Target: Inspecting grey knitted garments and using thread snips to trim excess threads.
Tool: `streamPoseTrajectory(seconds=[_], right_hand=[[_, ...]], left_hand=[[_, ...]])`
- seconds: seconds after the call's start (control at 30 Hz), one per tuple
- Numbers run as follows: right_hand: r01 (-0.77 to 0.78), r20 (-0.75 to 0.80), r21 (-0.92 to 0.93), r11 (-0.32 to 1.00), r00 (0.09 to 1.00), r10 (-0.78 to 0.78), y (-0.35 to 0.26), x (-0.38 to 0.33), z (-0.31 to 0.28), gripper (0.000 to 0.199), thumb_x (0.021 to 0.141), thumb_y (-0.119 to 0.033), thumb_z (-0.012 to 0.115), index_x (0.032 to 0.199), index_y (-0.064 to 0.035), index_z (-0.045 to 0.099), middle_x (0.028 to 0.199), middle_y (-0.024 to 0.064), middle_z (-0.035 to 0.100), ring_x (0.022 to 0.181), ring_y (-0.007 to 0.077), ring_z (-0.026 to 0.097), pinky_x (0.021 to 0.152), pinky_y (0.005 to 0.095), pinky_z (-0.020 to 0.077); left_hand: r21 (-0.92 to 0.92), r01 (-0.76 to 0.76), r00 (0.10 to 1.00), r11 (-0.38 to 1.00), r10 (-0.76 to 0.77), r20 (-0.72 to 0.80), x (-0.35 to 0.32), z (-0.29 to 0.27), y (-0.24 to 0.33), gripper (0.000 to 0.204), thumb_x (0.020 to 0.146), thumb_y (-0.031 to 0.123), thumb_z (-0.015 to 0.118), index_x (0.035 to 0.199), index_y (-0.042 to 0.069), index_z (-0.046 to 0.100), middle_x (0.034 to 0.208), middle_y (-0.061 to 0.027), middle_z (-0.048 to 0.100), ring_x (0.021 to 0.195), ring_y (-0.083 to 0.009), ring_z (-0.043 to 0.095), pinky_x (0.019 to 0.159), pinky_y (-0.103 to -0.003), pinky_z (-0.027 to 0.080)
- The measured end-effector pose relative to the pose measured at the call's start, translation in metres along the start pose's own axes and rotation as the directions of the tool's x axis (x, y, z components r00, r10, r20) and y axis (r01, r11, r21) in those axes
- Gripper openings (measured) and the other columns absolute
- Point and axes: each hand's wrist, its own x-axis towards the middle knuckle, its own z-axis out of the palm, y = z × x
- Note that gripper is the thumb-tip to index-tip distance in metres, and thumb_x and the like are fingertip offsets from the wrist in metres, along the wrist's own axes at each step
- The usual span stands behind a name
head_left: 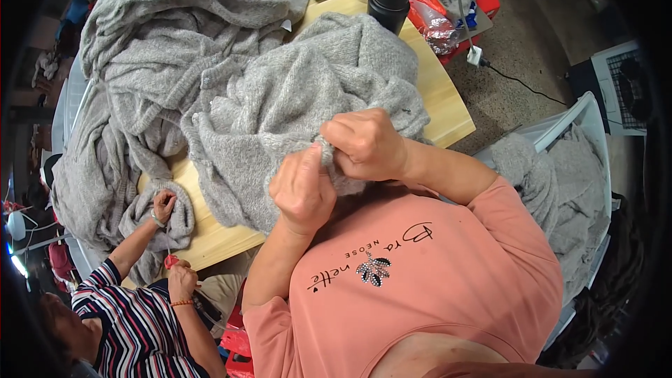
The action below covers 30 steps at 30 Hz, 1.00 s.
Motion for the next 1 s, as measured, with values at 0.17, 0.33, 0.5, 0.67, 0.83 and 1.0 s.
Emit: streamPoseTrajectory(seconds=[0.17,0.33,0.5,0.67,0.83,1.0], right_hand=[[-0.092,-0.244,0.188,0.978,0.960,0.137,0.009,0.006,-0.017,0.020,0.064,0.000,0.054,0.084,0.0015,0.053,0.064,0.0133,0.053,0.056,0.0303,0.055,0.048,0.0353,0.0438],[-0.324,-0.018,-0.051,0.944,0.946,0.324,0.047,-0.013,-0.030,0.020,0.070,0.001,0.052,0.090,0.0007,0.054,0.078,0.0148,0.058,0.071,0.0303,0.058,0.061,0.0353,0.0462],[-0.086,-0.004,0.045,0.995,0.996,0.087,0.012,0.008,-0.032,0.019,0.069,-0.004,0.057,0.087,-0.0013,0.055,0.089,0.0109,0.057,0.086,0.0316,0.053,0.078,0.0393,0.0395],[0.069,0.172,0.201,0.977,0.979,-0.105,0.015,0.006,-0.012,0.014,0.067,-0.003,0.057,0.079,-0.0021,0.052,0.077,0.0087,0.052,0.073,0.0276,0.050,0.073,0.0376,0.0374],[0.102,-0.022,0.212,0.972,0.995,-0.100,0.008,-0.004,0.009,0.010,0.065,-0.001,0.056,0.070,-0.0028,0.048,0.068,0.0086,0.046,0.063,0.0273,0.046,0.060,0.0360,0.0354],[-0.010,-0.023,0.332,0.943,1.000,0.019,0.009,0.000,0.006,0.010,0.068,-0.001,0.057,0.074,-0.0022,0.049,0.069,0.0099,0.047,0.064,0.0266,0.047,0.061,0.0351,0.0376]], left_hand=[[-0.132,0.345,0.939,0.929,-0.340,0.058,0.006,-0.006,-0.003,0.020,0.066,-0.010,0.052,0.081,0.001,0.057,0.068,-0.0127,0.056,0.055,-0.0270,0.052,0.052,-0.032,0.043],[-0.296,0.695,0.718,0.655,-0.652,0.243,0.009,-0.022,-0.014,0.007,0.072,-0.003,0.059,0.078,-0.001,0.060,0.062,-0.0041,0.053,0.055,-0.0078,0.047,0.049,-0.022,0.036],[-0.355,0.775,0.630,0.523,-0.686,0.364,0.012,-0.011,-0.008,0.009,0.070,-0.002,0.060,0.078,-0.002,0.060,0.063,-0.0016,0.053,0.053,-0.0058,0.046,0.048,-0.022,0.037],[-0.343,0.735,0.678,0.585,-0.648,0.347,0.009,-0.010,-0.005,0.006,0.069,0.000,0.059,0.075,-0.002,0.059,0.060,0.0006,0.053,0.055,-0.0043,0.045,0.049,-0.021,0.038],[-0.364,0.787,0.616,0.498,-0.596,0.515,0.007,-0.007,0.001,0.002,0.069,0.000,0.058,0.070,-0.001,0.058,0.059,0.0029,0.052,0.055,-0.0028,0.043,0.048,-0.020,0.036],[-0.607,0.787,0.522,0.112,-0.646,0.557,0.005,-0.015,-0.011,0.004,0.073,0.002,0.058,0.076,-0.001,0.060,0.068,0.0014,0.057,0.059,-0.0036,0.047,0.053,-0.018,0.036]])
